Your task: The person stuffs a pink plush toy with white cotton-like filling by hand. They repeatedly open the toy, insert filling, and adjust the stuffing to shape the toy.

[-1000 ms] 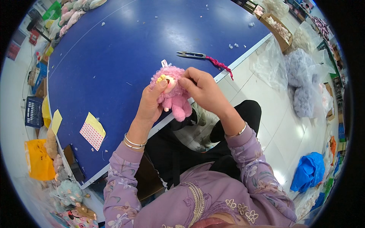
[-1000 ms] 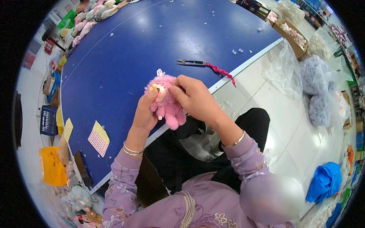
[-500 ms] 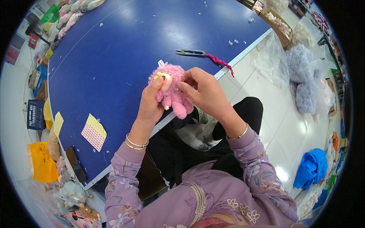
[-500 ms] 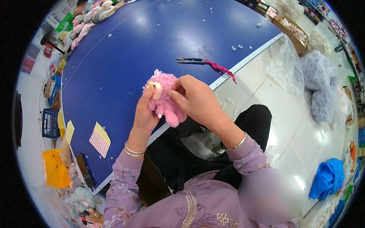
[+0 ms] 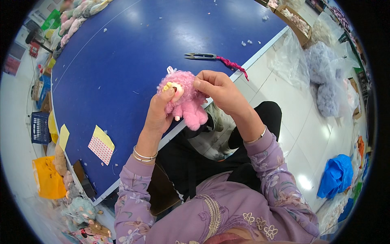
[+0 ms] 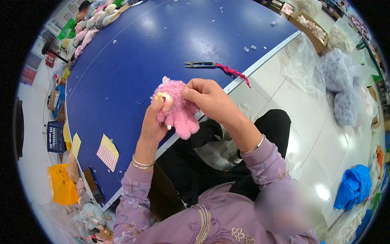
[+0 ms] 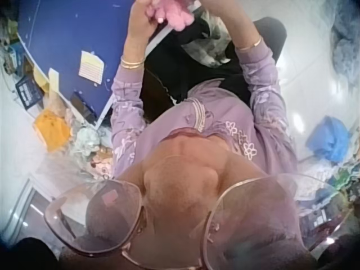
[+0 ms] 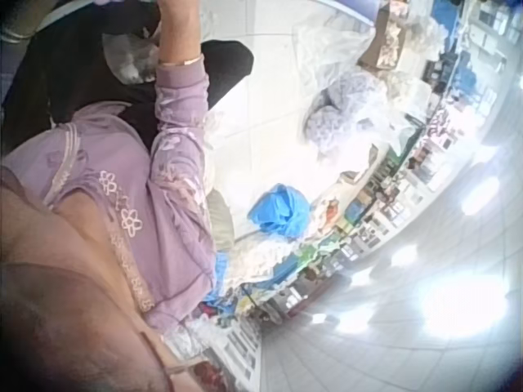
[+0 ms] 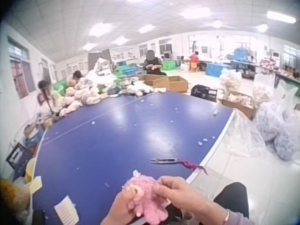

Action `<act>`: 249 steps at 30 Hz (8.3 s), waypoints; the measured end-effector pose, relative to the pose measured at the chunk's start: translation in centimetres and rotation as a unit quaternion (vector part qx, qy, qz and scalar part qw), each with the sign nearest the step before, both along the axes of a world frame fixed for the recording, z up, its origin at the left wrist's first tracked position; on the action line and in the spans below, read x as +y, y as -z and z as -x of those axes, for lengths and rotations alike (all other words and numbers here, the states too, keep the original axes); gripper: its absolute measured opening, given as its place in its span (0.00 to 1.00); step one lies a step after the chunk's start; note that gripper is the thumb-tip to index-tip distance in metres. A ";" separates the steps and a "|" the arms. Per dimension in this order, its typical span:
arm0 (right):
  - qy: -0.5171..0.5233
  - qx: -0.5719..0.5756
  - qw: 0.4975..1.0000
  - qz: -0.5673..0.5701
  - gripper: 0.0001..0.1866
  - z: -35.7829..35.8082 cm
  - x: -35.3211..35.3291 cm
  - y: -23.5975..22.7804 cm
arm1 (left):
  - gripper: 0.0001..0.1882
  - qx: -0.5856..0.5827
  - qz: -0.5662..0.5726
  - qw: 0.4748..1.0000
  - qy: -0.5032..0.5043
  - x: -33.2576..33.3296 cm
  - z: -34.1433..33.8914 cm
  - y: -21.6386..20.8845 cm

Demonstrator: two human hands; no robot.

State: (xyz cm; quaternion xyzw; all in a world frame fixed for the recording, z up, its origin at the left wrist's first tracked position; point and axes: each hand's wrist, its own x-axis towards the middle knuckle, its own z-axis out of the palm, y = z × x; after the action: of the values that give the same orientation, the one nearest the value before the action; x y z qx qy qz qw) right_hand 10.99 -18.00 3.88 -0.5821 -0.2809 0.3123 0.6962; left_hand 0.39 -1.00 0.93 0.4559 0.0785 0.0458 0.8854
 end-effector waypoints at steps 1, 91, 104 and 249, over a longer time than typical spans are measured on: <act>-0.007 -0.002 1.000 0.003 0.12 0.0 0.0 -0.1 | 0.20 -0.001 -0.004 1.000 0.004 0.1 0.0 0.2; 0.125 -0.365 0.921 0.054 0.14 2.0 -1.3 -0.4 | 0.15 0.039 0.024 0.997 -0.060 -2.2 0.0 -0.7; 0.052 -0.090 0.994 0.042 0.11 1.3 -1.2 0.1 | 0.14 0.037 0.008 0.999 -0.018 -1.6 0.0 0.2; 0.005 -0.068 0.998 -0.007 0.17 0.8 -2.7 2.2 | 0.21 0.034 -0.154 0.987 0.044 -2.2 0.5 -1.2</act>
State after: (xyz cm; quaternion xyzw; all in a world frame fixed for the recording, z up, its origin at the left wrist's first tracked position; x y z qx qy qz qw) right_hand 10.14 -20.69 1.67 -0.5986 -0.3270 0.2668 0.6809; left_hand -0.16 -3.17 2.12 0.5908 0.0806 0.0027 0.8028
